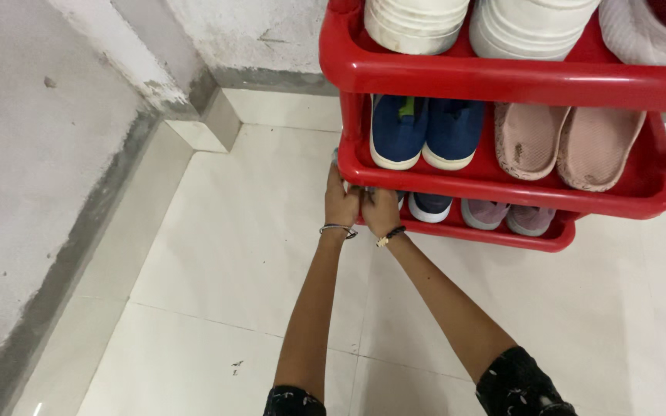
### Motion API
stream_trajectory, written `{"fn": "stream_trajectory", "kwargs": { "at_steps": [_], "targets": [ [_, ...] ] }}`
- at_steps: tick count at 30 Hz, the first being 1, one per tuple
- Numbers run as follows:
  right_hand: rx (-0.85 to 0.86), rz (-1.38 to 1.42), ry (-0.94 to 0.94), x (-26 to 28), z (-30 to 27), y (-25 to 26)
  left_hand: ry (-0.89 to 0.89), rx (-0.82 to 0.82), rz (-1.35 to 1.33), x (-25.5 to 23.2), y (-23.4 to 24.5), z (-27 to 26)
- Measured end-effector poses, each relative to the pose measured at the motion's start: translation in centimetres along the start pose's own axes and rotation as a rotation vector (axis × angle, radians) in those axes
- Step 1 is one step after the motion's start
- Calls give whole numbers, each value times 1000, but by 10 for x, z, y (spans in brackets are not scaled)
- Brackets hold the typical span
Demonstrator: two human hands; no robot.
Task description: The person wipes a red plastic shoe rack with a cloth, then places several pairs of shoes and slippers from the floor onto the rack shelves. The person finishes by wiping the rack again.
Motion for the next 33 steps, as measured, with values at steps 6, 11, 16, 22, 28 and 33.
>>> {"fn": "stream_trajectory", "kwargs": {
  "at_steps": [6,11,16,22,28,33],
  "targets": [
    [54,-193,139,9,-19,-21,-26,123,396,22,4,-15],
    [335,-545,60,-34,-49,-63,190,417,772,90,3,-58],
    [321,-800,-1,-96,-55,-31,-271,341,799,45,-22,-86],
    [141,-858,-203,-158,-64,86,-562,537,861,12,-140,-119],
    [58,-879,-247,-197,-71,164,-566,591,701,-11,-224,-136],
    [-59,-828,-663,-257,-95,266,-584,925,659,-25,-304,-177]
  ]
}}
Point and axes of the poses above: each hand's wrist, its own z-axis towards the middle knuckle, its own y-axis out of the back of the hand, x = y × z, the point moved 10 cm from there along z, towards the middle knuckle, and after that the axes turned 12 degrees about -y, right-handed, at the moved point
